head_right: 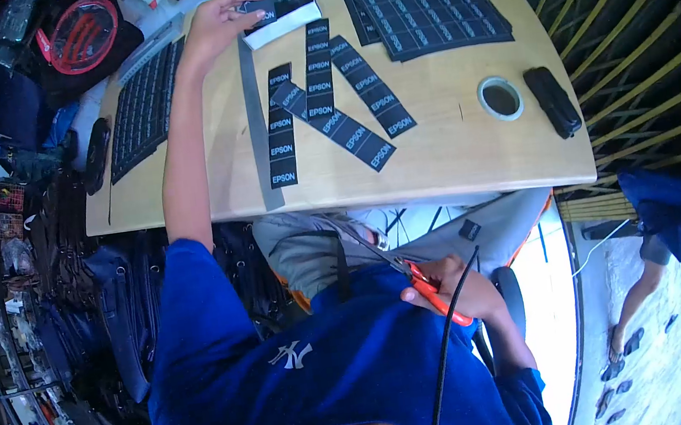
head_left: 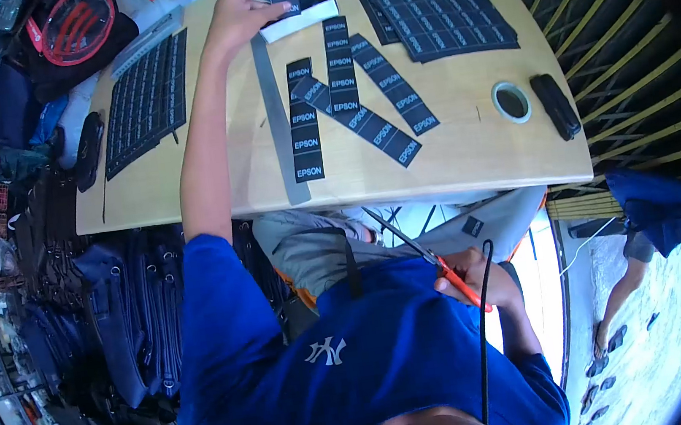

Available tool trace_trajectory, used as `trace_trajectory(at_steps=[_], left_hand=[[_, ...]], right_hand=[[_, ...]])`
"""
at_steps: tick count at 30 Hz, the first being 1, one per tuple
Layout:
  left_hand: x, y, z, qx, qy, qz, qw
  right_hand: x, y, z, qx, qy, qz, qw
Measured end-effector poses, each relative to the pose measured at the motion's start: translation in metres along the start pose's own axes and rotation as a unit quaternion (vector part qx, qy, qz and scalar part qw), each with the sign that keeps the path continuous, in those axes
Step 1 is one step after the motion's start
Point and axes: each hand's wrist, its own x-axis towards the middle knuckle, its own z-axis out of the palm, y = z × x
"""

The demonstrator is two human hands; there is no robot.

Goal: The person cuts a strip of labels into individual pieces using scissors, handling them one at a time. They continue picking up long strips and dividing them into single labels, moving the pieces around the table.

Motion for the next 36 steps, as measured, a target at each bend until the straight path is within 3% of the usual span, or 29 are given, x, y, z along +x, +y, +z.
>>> trace_trajectory(at_steps=[3, 7, 9, 12, 14, 16, 18, 19, 24, 26, 28, 30, 31, 36], left_hand=[[0.043, -0.046, -0.007, 0.105, 0.044, 0.056, 0.992], [0.050, -0.061, -0.003, 0.256, -0.006, 0.020, 0.967], [0.034, -0.056, 0.004, 0.336, 0.085, 0.179, 0.921], [-0.009, -0.007, 0.026, 0.320, 0.070, 0.222, 0.918], [-0.042, 0.027, 0.047, 0.217, -0.027, 0.083, 0.972], [-0.068, 0.039, 0.065, 0.178, -0.074, 0.010, 0.981], [-0.083, 0.046, 0.075, 0.232, -0.086, 0.056, 0.967], [-0.088, 0.050, 0.079, 0.205, -0.106, 0.024, 0.973], [-0.086, 0.052, 0.101, 0.180, -0.124, 0.064, 0.974], [-0.081, 0.051, 0.115, 0.213, -0.071, 0.084, 0.971], [-0.075, 0.050, 0.126, 0.223, -0.070, 0.115, 0.966], [-0.075, 0.043, 0.141, 0.324, -0.086, 0.125, 0.934], [-0.076, 0.046, 0.146, 0.338, -0.097, 0.089, 0.932], [-0.086, 0.056, 0.153, 0.272, -0.098, 0.081, 0.954]], right_hand=[[-0.002, -0.002, 0.000, 0.017, 0.007, 0.005, 1.000], [-0.005, 0.009, 0.005, -0.002, 0.016, -0.033, 0.999], [-0.006, 0.011, 0.006, -0.017, 0.028, -0.043, 0.999], [-0.003, 0.011, 0.009, -0.029, 0.031, -0.034, 0.999], [0.001, 0.012, 0.010, -0.001, 0.025, -0.012, 1.000], [0.006, 0.003, 0.011, 0.028, 0.027, -0.002, 0.999], [0.009, -0.001, 0.012, 0.054, 0.033, 0.008, 0.998], [0.009, -0.002, 0.012, 0.052, 0.037, -0.002, 0.998], [0.012, -0.008, 0.012, 0.070, 0.037, 0.002, 0.997], [0.012, -0.008, 0.014, 0.072, 0.041, 0.010, 0.997], [0.010, -0.007, 0.019, 0.062, 0.053, -0.003, 0.997], [0.009, -0.006, 0.021, 0.053, 0.071, -0.013, 0.996], [0.008, -0.005, 0.022, 0.065, 0.066, -0.018, 0.996], [0.004, 0.003, 0.024, 0.085, 0.098, -0.033, 0.991]])
